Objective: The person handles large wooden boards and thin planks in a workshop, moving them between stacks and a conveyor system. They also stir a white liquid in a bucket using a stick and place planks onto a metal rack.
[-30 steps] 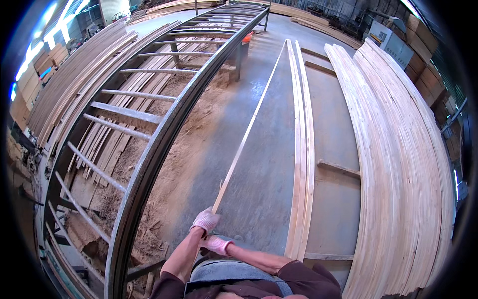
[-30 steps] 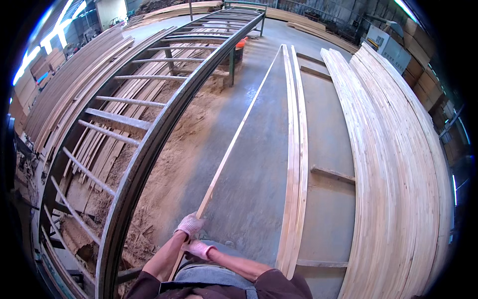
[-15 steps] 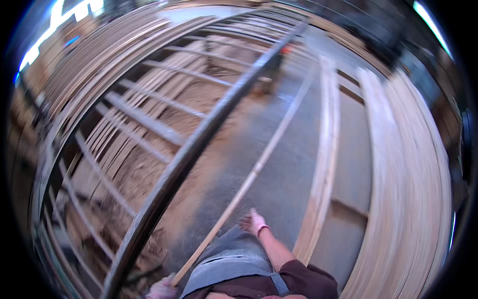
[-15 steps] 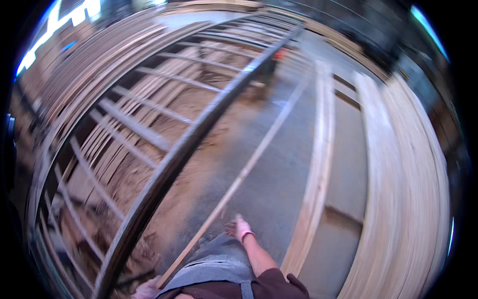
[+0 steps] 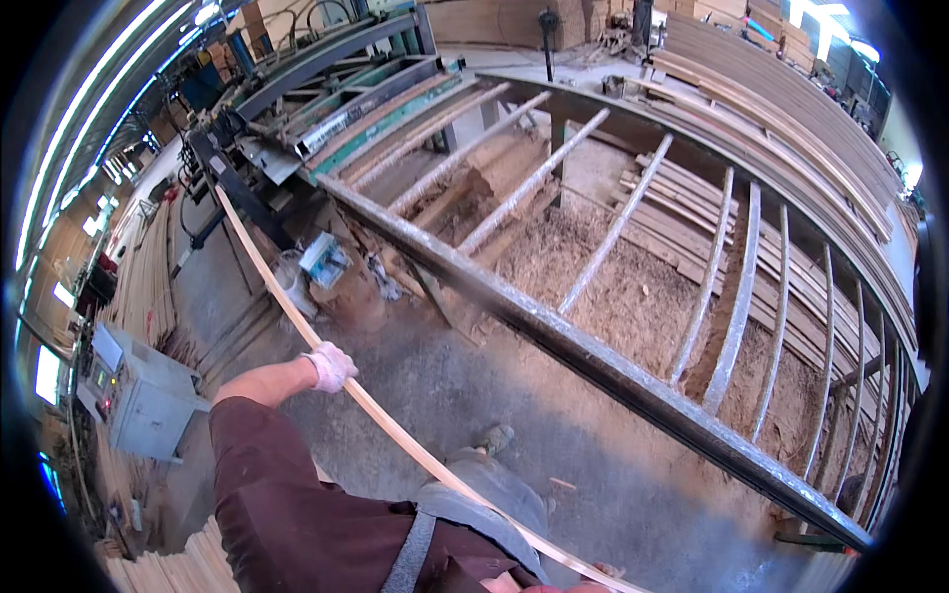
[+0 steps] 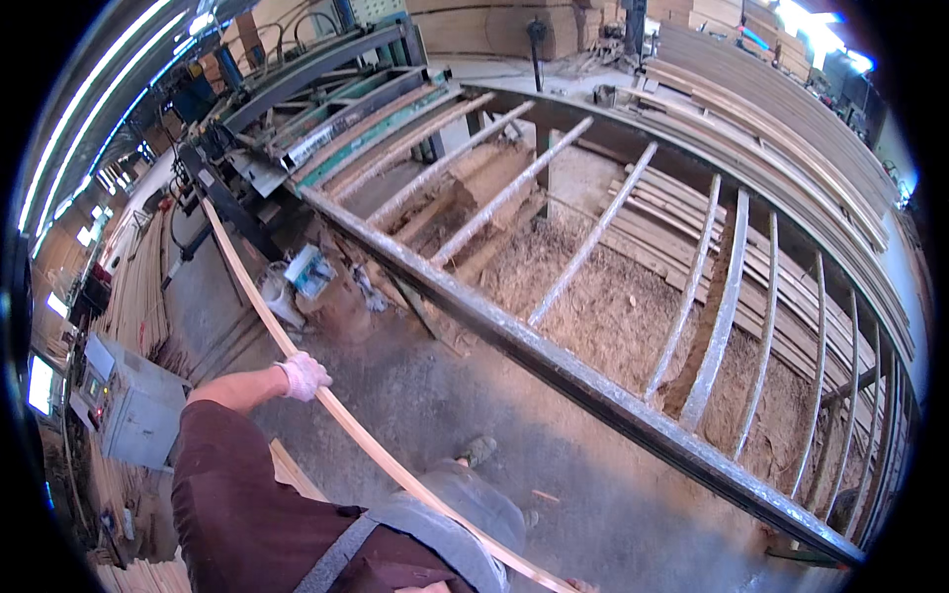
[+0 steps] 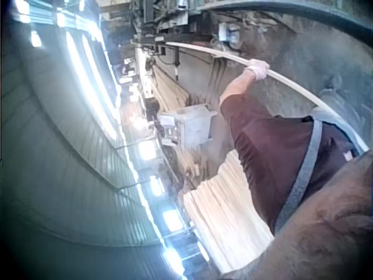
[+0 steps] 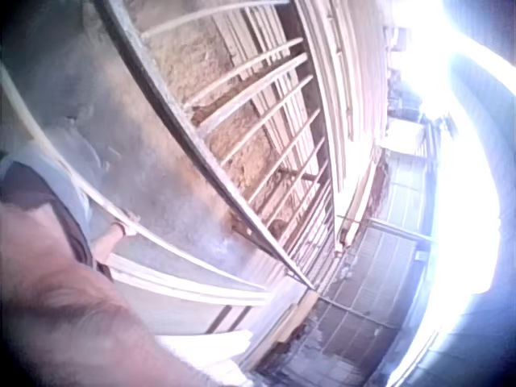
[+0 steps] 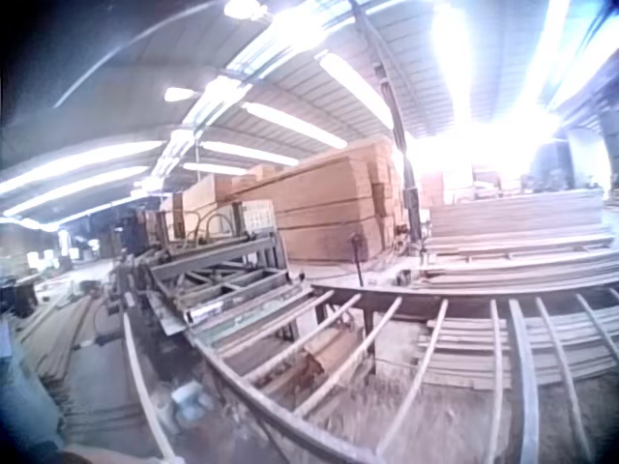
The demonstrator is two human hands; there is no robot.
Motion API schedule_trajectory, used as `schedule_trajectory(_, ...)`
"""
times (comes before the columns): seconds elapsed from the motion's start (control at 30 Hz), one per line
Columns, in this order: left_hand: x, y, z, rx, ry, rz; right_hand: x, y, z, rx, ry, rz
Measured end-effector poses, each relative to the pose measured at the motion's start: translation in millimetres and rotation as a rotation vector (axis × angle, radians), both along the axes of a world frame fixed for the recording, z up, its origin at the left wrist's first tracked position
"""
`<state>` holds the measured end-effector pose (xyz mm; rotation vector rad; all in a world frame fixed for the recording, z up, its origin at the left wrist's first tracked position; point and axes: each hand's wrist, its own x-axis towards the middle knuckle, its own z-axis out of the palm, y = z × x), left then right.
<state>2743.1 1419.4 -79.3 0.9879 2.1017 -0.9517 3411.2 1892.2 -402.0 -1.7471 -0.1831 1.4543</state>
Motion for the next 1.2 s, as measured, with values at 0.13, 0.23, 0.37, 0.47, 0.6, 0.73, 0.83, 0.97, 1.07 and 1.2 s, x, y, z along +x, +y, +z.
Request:
schedule_trajectory(0.13,-20.8,-4.3,-25.5,0.022,-0.039,-0.123,11.0,-34.0,1.2,-0.051,0.127,-0.122)
schedule_trajectory(0.23,-24.9,-34.3,-41.5,0.127,-0.042,-0.158,-14.2,-36.9,31.4,0.002,0.132,-0.162)
schedule_trajectory(0.37,-81.1,-90.8,-125.4,0.264,-0.065,-0.225,-63.9,-3.0,56.2,0.070,0.443,-0.321)
schedule_trajectory(0.47,-41.2,-59.0,-64.0,0.004,-0.175,0.130,-86.0,16.5,75.2,0.084,0.624,-0.220)
schedule_trajectory(0.6,-52.1,-59.1,-24.8,-0.070,-0.224,0.180,-121.5,18.3,116.5,0.088,0.632,-0.253)
schedule_trajectory(0.73,-72.8,-73.8,-63.9,0.103,-0.142,0.207,-147.7,-2.9,137.2,0.101,0.539,-0.318)
schedule_trajectory(0.83,-123.7,-98.3,-37.9,-0.002,-0.058,0.095,-190.7,-15.7,135.6,0.027,0.551,-0.316)
schedule_trajectory(0.97,-138.2,-101.3,-37.7,-0.061,-0.022,0.129,-210.0,-28.8,130.1,0.058,0.631,-0.265)
schedule_trajectory(1.07,-142.4,-111.6,-27.2,0.004,0.025,0.143,-215.7,-36.3,117.9,0.061,0.758,-0.314)
schedule_trajectory(1.2,-132.3,-120.2,-14.2,0.239,0.097,0.196,-223.6,-36.9,108.2,0.051,0.842,-0.282)
